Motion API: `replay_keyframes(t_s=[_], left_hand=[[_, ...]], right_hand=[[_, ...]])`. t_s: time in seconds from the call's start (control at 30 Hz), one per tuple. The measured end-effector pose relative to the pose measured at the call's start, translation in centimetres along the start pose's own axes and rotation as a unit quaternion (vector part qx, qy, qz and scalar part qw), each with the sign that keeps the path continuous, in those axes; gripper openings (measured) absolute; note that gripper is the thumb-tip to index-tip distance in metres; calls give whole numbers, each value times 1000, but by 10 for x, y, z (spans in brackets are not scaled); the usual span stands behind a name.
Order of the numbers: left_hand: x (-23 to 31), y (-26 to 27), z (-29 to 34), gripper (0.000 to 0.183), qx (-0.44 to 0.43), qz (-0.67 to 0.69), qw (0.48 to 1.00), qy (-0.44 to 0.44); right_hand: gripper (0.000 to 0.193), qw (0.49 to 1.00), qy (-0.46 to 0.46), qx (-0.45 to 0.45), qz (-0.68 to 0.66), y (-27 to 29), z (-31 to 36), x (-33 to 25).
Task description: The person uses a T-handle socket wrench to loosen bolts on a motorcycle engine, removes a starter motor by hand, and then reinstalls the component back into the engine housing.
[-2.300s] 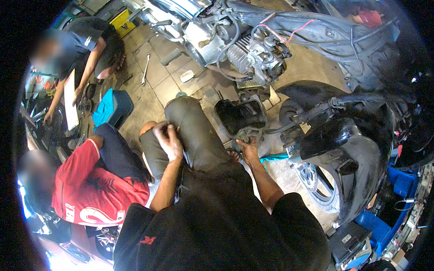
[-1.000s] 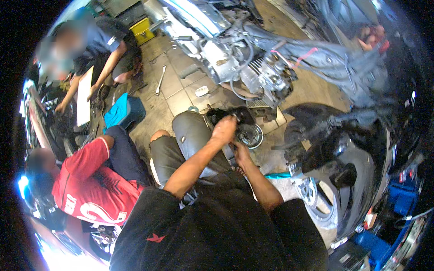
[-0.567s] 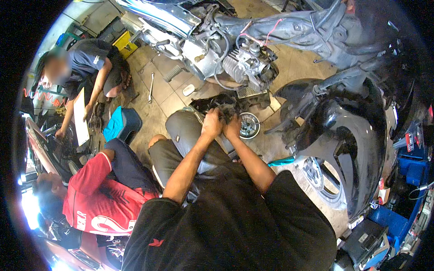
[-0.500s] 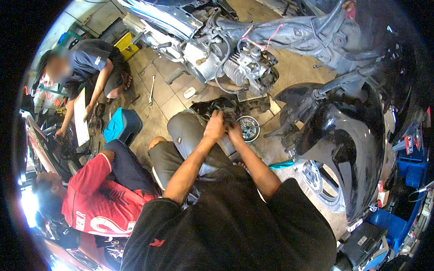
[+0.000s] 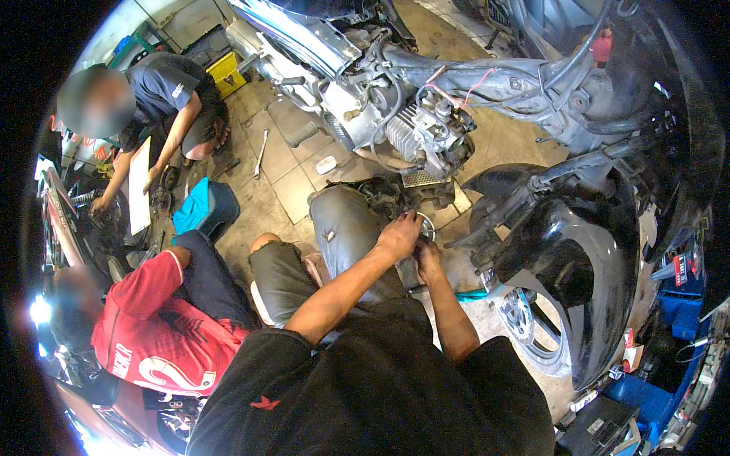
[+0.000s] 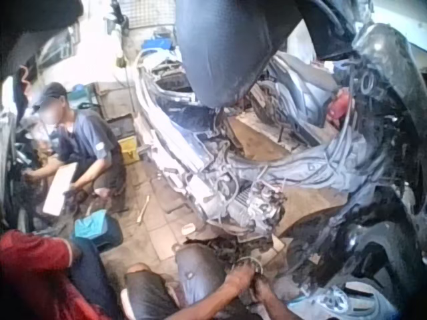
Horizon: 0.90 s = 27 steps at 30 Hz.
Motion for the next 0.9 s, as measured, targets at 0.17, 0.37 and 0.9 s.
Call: replay_keyframes(t_s=[0.17, 0.37, 0.9], left_hand=[[-3, 43, 16, 45, 177, 211, 960, 46], [-36, 159, 7, 37, 473, 23, 881, -16], [-76, 223, -130, 18, 270, -174, 943, 88]], right_hand=[[21, 966, -97, 136, 197, 37, -55, 40], [32, 950, 31, 189, 245, 119, -108, 55], [32, 844, 89, 201, 490, 271, -86, 136]])
Point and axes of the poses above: each hand's wrist, its own z-axis away from the middle knuckle, its own y-axis out of the back of the hand, x = y × z, the point moved 6 cm from there along -z, towards the middle knuckle, and after that the axes turned 10 degrees about -y, right-handed, at the moved point
